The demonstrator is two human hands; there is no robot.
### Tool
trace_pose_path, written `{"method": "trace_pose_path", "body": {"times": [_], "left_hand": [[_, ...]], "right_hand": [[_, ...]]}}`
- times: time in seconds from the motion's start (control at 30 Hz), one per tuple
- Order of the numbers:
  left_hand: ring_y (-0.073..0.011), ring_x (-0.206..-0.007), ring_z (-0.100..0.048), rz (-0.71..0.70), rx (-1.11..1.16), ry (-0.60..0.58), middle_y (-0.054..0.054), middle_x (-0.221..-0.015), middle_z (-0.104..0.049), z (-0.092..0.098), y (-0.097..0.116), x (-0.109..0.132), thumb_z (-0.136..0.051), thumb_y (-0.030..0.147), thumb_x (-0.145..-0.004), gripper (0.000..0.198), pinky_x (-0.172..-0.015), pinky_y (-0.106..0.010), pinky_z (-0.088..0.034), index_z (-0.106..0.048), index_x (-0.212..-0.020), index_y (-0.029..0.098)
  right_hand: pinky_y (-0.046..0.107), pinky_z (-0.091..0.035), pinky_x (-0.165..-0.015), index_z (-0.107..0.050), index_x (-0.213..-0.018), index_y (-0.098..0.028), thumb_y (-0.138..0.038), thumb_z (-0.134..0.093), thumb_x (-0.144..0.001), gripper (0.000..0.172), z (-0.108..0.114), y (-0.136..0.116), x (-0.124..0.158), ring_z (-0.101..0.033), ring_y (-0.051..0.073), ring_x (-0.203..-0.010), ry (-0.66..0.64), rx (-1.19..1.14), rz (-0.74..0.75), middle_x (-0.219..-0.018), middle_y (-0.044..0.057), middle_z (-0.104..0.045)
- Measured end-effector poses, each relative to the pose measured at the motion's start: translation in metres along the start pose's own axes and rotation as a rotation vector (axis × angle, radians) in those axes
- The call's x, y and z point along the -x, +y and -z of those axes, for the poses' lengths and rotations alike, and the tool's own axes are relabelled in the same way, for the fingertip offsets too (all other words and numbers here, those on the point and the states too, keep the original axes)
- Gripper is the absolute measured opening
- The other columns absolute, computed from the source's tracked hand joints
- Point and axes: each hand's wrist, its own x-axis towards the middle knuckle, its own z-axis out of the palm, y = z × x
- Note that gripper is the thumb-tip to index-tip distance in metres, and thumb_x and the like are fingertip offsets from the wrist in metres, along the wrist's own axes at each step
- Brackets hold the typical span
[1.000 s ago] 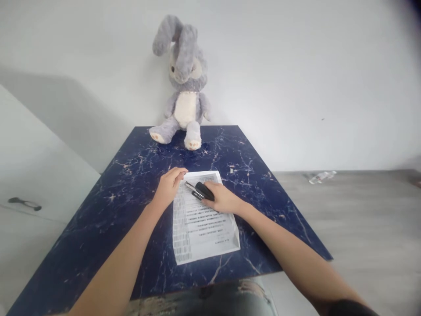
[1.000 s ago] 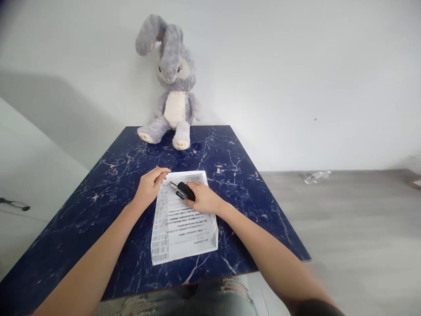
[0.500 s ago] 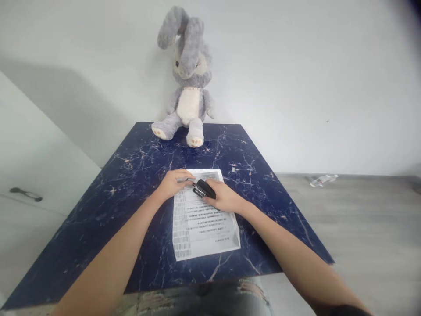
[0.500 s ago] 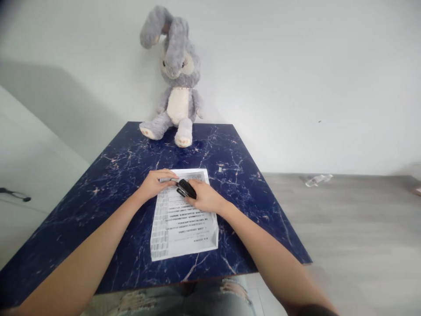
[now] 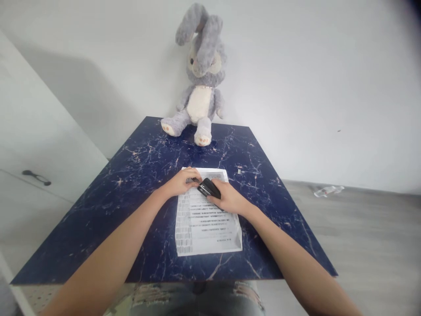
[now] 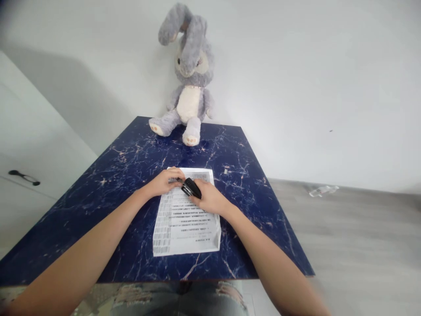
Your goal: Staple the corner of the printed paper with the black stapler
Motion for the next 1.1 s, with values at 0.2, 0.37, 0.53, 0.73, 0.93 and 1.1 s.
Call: {"method": "trace_pose_path", "body": {"times": [0.2, 0.37, 0.53, 0.73, 0.93, 1.1], "left_hand": [[-0.0201, -0.090, -0.067, 0.077, 0.060, 0.040, -0.006, -0.097, -0.073, 0.0013, 0.0044, -0.0014, -0.064, 0.028, -0.098, 0.013, -0.090, -0.035, -0.051, -0.072, -0.092, 0.020], [-0.0180, -0.091, -0.067, 0.169, 0.076, 0.196, -0.005, -0.100, -0.073, 0.0017, 0.0054, -0.0009, -0.051, 0.032, -0.105, 0.021, -0.086, -0.031, -0.050, -0.067, -0.100, 0.020], [-0.0147, -0.074, -0.063, 0.235, 0.078, 0.271, 0.001, -0.081, -0.068, 0.0004, 0.0043, -0.0004, -0.053, 0.034, -0.104, 0.017, -0.075, -0.028, -0.048, -0.062, -0.101, 0.020], [-0.0178, -0.091, -0.070, 0.203, 0.034, 0.197, -0.003, -0.101, -0.077, 0.0005, 0.0075, -0.0020, -0.067, 0.032, -0.095, 0.014, -0.088, -0.031, -0.052, -0.073, -0.101, 0.020], [-0.0212, -0.096, -0.074, 0.116, 0.114, 0.099, -0.007, -0.101, -0.080, 0.0001, 0.0036, 0.0008, -0.075, 0.034, -0.091, 0.016, -0.093, -0.034, -0.056, -0.083, -0.098, 0.022], [-0.0211, -0.090, -0.075, 0.150, 0.149, 0.079, -0.007, -0.097, -0.081, -0.0003, 0.0024, 0.0017, -0.082, 0.030, -0.085, 0.015, -0.089, -0.032, -0.058, -0.085, -0.096, 0.021]], "right_hand": [[0.033, -0.044, -0.078, -0.055, -0.104, -0.020, -0.026, -0.069, -0.092, 0.019, -0.0009, 0.0031, 0.0002, -0.060, 0.021, -0.086, -0.007, -0.012, 0.007, -0.100, 0.005, -0.065], [0.032, -0.043, -0.076, -0.052, -0.100, -0.020, -0.027, -0.069, -0.093, 0.019, -0.0003, 0.0016, -0.0004, -0.058, 0.020, -0.082, -0.011, -0.008, 0.003, -0.096, 0.003, -0.063], [0.031, -0.040, -0.074, -0.050, -0.096, -0.021, -0.026, -0.069, -0.092, 0.020, 0.0009, 0.0003, -0.0001, -0.055, 0.018, -0.079, -0.012, 0.010, -0.005, -0.091, 0.001, -0.060], [0.032, -0.041, -0.075, -0.051, -0.098, -0.020, -0.027, -0.068, -0.093, 0.019, 0.0028, -0.0012, 0.0001, -0.056, 0.020, -0.081, -0.025, 0.017, -0.010, -0.092, 0.002, -0.060], [0.033, -0.043, -0.078, -0.053, -0.101, -0.020, -0.026, -0.069, -0.093, 0.019, 0.0022, -0.0010, 0.0007, -0.059, 0.020, -0.084, -0.020, 0.008, -0.009, -0.097, 0.004, -0.063], [0.033, -0.043, -0.077, -0.055, -0.103, -0.020, -0.027, -0.068, -0.093, 0.018, 0.0009, 0.0014, 0.0011, -0.059, 0.021, -0.085, -0.025, 0.006, -0.006, -0.097, 0.004, -0.063]]}}
